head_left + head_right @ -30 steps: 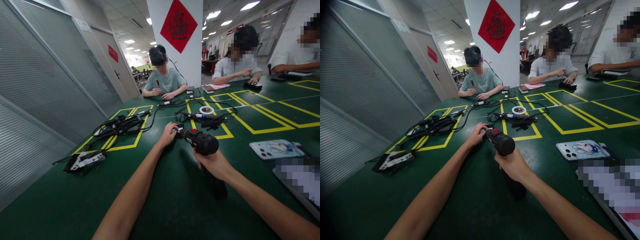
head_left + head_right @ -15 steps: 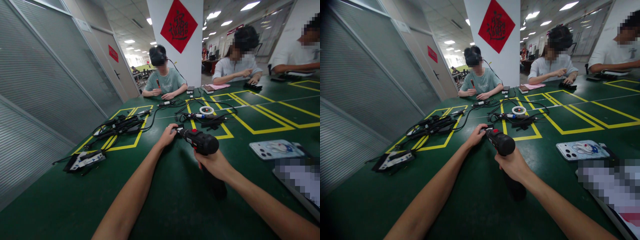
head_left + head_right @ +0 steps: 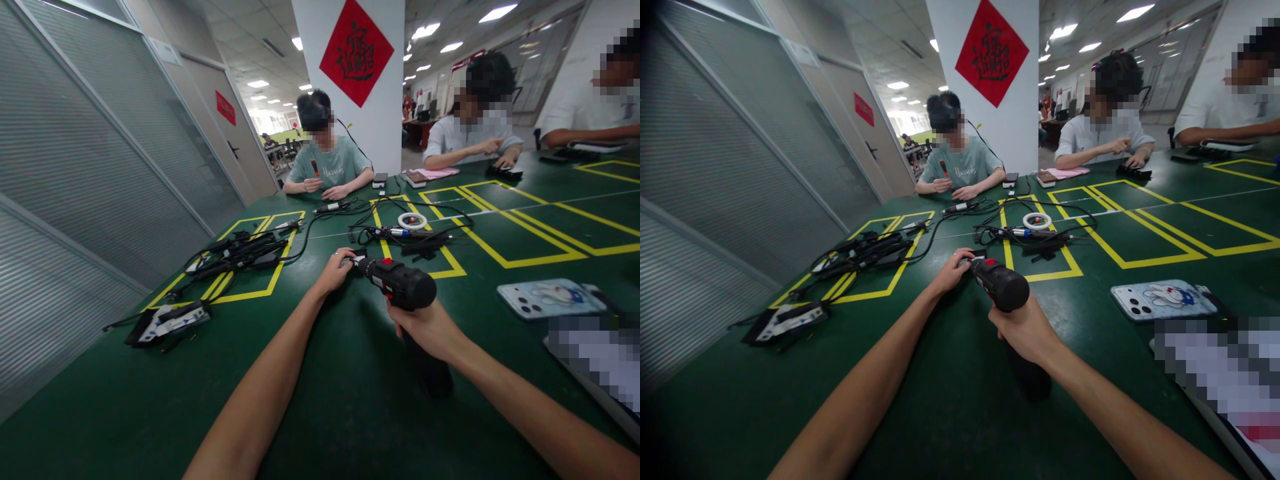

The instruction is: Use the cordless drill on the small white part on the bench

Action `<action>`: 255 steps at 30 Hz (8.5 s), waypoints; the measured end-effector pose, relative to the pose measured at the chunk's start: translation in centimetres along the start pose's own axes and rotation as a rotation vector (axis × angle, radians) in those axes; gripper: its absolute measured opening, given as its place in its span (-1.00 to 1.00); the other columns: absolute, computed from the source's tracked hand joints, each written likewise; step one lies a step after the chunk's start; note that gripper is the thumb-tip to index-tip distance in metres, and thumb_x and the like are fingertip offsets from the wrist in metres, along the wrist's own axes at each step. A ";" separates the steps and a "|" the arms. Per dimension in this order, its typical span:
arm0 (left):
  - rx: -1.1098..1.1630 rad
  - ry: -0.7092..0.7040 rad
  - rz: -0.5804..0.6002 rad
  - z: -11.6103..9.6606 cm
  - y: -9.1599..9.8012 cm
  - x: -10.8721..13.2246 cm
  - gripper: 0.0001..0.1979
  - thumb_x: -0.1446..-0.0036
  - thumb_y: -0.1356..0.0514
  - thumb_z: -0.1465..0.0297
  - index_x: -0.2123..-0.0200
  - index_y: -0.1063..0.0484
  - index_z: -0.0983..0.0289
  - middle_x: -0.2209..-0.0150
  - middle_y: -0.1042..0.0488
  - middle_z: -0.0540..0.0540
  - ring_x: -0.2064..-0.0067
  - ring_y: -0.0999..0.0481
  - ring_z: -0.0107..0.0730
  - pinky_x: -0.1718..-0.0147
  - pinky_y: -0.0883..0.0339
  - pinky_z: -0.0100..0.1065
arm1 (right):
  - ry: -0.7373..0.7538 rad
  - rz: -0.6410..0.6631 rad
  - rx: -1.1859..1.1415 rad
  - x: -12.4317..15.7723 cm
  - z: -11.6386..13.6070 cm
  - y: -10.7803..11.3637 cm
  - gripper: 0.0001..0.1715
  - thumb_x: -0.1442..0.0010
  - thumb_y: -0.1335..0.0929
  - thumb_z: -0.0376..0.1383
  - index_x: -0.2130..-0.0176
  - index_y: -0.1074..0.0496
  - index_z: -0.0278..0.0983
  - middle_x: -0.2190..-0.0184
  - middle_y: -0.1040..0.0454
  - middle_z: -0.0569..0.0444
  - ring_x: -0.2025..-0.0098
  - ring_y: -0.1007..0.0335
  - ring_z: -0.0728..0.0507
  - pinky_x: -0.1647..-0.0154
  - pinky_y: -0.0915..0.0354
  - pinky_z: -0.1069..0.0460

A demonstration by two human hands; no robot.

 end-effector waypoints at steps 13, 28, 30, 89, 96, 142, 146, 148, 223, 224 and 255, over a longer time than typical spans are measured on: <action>-0.003 0.001 0.016 -0.2 0.0 -0.1 -0.77 -0.04 -0.01 0.50 0.23 -0.37 0.25 0.02 -0.30 0.12 -0.05 -0.27 -0.27 -0.09 -0.10 -0.15 | 0.016 0.008 -0.009 -0.1 0.3 0.0 -0.83 0.03 -0.28 -0.31 0.34 -0.32 -0.32 0.63 -0.30 0.16 0.61 -0.27 0.00 0.58 -0.17 0.11; -0.018 -0.028 0.025 -0.6 0.0 0.2 -0.65 0.13 -0.09 0.57 0.20 -0.34 0.24 0.00 -0.27 0.12 -0.06 -0.27 -0.26 -0.09 -0.08 -0.15 | 0.000 0.016 0.003 0.0 0.3 -0.1 -0.83 0.02 -0.28 -0.30 0.35 -0.32 -0.31 0.64 -0.30 0.17 0.61 -0.27 0.00 0.58 -0.16 0.11; -0.020 -0.031 0.026 -0.6 0.0 0.2 -0.64 0.15 -0.09 0.57 0.20 -0.34 0.25 0.00 -0.27 0.12 -0.06 -0.27 -0.25 -0.09 -0.09 -0.15 | -0.005 0.019 0.006 0.0 0.2 -0.1 -0.83 0.02 -0.28 -0.30 0.35 -0.32 -0.32 0.65 -0.30 0.16 0.61 -0.27 -0.01 0.58 -0.17 0.10; 0.006 -0.040 0.012 -0.4 0.1 0.2 -0.71 0.09 -0.12 0.55 0.23 -0.35 0.25 0.01 -0.28 0.13 -0.05 -0.27 -0.27 -0.09 -0.09 -0.18 | -0.020 0.024 0.078 0.0 -0.5 -0.1 -0.89 -0.01 -0.26 -0.29 0.43 -0.30 -0.31 0.67 -0.32 0.14 0.62 -0.22 0.01 0.61 -0.12 0.13; 0.012 -0.046 0.008 -0.3 0.0 0.2 -0.71 0.09 -0.11 0.56 0.22 -0.34 0.26 0.02 -0.28 0.13 -0.05 -0.27 -0.29 -0.09 -0.08 -0.21 | -0.015 0.019 0.075 -0.1 -0.5 -0.1 -0.87 -0.01 -0.26 -0.29 0.41 -0.32 -0.32 0.67 -0.32 0.13 0.61 -0.25 0.00 0.59 -0.15 0.12; 0.018 -0.038 0.024 -0.8 0.4 0.2 -0.74 0.08 -0.12 0.54 0.24 -0.37 0.26 0.04 -0.30 0.13 -0.04 -0.28 -0.27 -0.07 -0.11 -0.18 | 0.005 0.029 0.031 -0.1 -0.1 -0.2 -0.83 0.00 -0.27 -0.29 0.36 -0.36 -0.33 0.66 -0.33 0.13 0.59 -0.28 -0.02 0.57 -0.18 0.11; 0.021 -0.035 0.022 -0.7 0.4 0.2 -0.76 0.08 -0.12 0.54 0.26 -0.37 0.26 0.05 -0.31 0.13 -0.03 -0.29 -0.27 -0.07 -0.11 -0.17 | -0.004 0.034 0.048 -0.1 -0.3 -0.1 -0.82 0.01 -0.27 -0.29 0.36 -0.37 -0.33 0.66 -0.34 0.13 0.59 -0.29 -0.03 0.58 -0.19 0.11; 0.023 -0.034 0.024 -0.7 0.4 0.2 -0.76 0.07 -0.13 0.54 0.26 -0.37 0.26 0.05 -0.31 0.12 -0.03 -0.29 -0.27 -0.07 -0.11 -0.16 | -0.008 0.032 0.047 0.0 -0.2 -0.1 -0.82 0.01 -0.27 -0.29 0.36 -0.36 -0.33 0.67 -0.33 0.13 0.60 -0.28 -0.02 0.59 -0.18 0.11; 0.111 0.004 0.037 0.1 0.1 0.1 -0.76 0.03 -0.09 0.51 0.24 -0.38 0.26 0.01 -0.29 0.13 -0.06 -0.25 -0.25 -0.10 -0.06 -0.15 | -0.002 0.021 0.059 0.1 0.2 -0.2 -0.87 0.00 -0.26 -0.30 0.38 -0.31 -0.32 0.67 -0.29 0.17 0.62 -0.23 0.01 0.60 -0.13 0.12; 0.112 0.004 0.037 0.1 0.1 0.1 -0.76 0.04 -0.09 0.51 0.24 -0.39 0.26 0.01 -0.29 0.13 -0.06 -0.25 -0.25 -0.10 -0.06 -0.15 | 0.002 0.023 0.056 0.1 0.3 -0.2 -0.86 0.00 -0.26 -0.30 0.37 -0.31 -0.32 0.66 -0.29 0.17 0.62 -0.24 0.01 0.59 -0.13 0.12; 0.126 0.014 0.050 0.0 0.0 0.1 -0.75 0.05 -0.08 0.53 0.24 -0.39 0.26 0.00 -0.28 0.12 -0.07 -0.23 -0.26 -0.11 -0.04 -0.15 | 0.002 0.026 0.048 0.0 0.1 -0.2 -0.86 0.02 -0.27 -0.30 0.40 -0.33 -0.33 0.68 -0.31 0.15 0.62 -0.24 0.00 0.59 -0.12 0.11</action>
Point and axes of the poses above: each hand's wrist, its own x-axis away from the middle knuckle, its own y-axis out of the back of the hand, z = x × y, the point moved 9 cm from there along -x, towards the middle knuckle
